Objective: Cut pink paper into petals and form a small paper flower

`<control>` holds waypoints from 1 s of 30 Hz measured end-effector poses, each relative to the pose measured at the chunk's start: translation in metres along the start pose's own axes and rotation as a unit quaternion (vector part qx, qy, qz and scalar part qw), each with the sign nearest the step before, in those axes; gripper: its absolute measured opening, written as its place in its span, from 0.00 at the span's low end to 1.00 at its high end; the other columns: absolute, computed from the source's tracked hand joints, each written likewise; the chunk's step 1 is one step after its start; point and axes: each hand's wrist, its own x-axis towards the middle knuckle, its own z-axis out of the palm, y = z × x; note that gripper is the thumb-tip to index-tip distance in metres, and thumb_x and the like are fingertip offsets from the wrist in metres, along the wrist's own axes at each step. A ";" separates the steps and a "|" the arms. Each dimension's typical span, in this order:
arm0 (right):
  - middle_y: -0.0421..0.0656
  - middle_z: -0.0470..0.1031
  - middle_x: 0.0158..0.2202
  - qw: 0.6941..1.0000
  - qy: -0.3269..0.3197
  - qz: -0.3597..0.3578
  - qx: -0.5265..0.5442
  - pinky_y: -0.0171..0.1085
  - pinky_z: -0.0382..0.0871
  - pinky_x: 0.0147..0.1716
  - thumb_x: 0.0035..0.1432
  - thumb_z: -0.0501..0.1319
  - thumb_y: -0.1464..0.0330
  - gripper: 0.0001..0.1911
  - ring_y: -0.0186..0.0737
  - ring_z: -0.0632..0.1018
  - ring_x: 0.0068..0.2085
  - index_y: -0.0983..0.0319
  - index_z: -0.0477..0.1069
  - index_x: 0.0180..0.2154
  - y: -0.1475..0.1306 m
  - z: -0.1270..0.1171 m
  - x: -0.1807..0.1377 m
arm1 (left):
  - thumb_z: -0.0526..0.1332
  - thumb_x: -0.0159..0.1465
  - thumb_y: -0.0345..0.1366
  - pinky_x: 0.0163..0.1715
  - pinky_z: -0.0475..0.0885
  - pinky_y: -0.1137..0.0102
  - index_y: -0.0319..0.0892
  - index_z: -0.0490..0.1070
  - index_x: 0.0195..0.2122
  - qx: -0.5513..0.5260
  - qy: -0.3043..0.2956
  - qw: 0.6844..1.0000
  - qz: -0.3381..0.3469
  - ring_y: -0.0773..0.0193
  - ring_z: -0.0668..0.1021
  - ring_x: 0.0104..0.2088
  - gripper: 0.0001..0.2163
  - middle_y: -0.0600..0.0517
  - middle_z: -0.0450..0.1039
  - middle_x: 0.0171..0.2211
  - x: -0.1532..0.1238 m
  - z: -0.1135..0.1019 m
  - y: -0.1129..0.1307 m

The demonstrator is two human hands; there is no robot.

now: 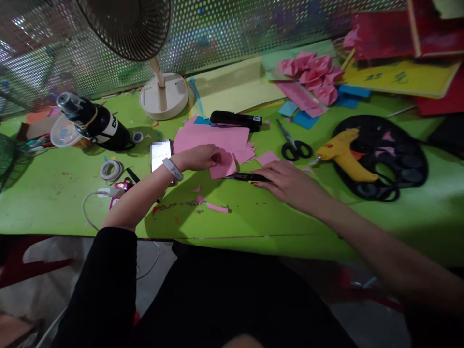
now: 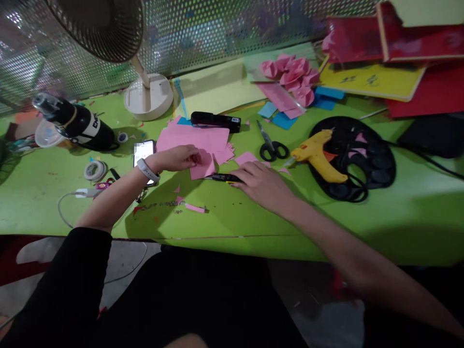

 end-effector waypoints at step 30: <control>0.51 0.76 0.44 0.984 0.132 0.122 0.011 0.56 0.76 0.43 0.70 0.57 0.53 0.18 0.55 0.77 0.45 0.55 0.78 0.50 0.060 -0.074 0.024 | 0.59 0.64 0.34 0.45 0.71 0.62 0.38 0.76 0.51 0.100 0.023 0.995 -0.019 0.55 0.77 0.45 0.15 0.41 0.76 0.48 -0.019 -0.011 0.022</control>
